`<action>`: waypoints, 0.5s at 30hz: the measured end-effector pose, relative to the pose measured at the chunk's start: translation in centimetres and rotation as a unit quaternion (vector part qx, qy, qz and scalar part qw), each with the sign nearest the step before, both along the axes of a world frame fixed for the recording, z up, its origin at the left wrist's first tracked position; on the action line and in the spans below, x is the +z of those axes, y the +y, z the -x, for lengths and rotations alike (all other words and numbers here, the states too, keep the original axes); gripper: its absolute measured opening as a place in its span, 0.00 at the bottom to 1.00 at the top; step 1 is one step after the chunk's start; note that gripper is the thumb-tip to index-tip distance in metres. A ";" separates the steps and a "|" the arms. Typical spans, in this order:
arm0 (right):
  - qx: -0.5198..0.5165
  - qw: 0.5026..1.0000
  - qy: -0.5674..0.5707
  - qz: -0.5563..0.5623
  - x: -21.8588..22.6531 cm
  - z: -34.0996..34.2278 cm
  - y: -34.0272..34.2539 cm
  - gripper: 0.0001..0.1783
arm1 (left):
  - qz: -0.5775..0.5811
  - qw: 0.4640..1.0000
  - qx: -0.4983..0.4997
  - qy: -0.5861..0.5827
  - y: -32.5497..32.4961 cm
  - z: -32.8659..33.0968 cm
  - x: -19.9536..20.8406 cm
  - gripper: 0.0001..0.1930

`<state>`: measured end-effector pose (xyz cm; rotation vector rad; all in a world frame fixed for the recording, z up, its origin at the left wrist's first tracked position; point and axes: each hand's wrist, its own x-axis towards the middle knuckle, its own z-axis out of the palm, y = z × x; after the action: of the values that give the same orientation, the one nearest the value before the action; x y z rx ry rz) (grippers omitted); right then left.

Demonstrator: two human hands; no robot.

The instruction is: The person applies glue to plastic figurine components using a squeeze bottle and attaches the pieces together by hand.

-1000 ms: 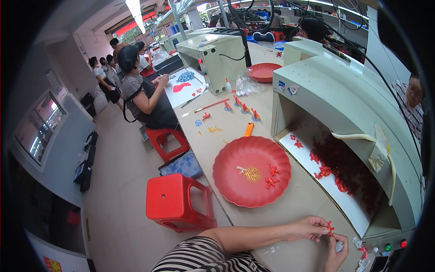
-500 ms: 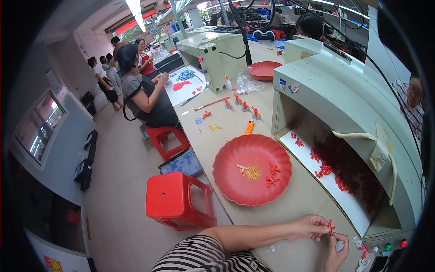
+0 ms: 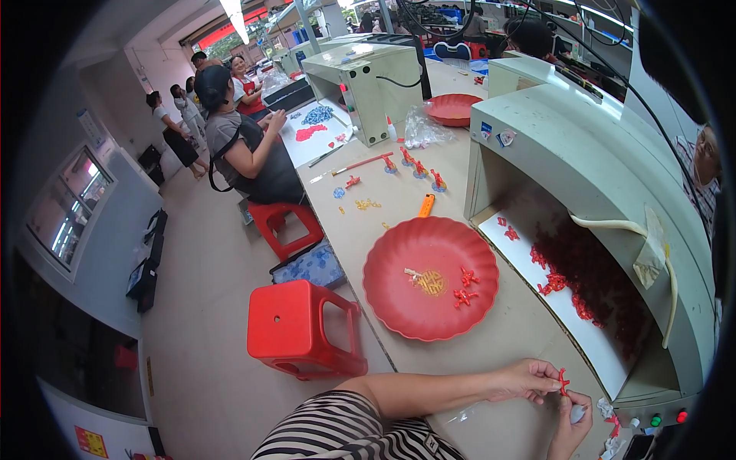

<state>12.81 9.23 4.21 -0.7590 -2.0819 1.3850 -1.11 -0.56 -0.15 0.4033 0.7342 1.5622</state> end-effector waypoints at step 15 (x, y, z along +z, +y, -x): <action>0.009 1.000 -0.007 -0.003 -0.4 -0.2 0.5 0.08 | 0.002 1.000 0.002 0.002 0.2 -0.1 -0.2 0.08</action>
<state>13.05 9.71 3.80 -0.7521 -2.1080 1.3874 -1.01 -0.40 -0.36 0.4015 0.7419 1.5647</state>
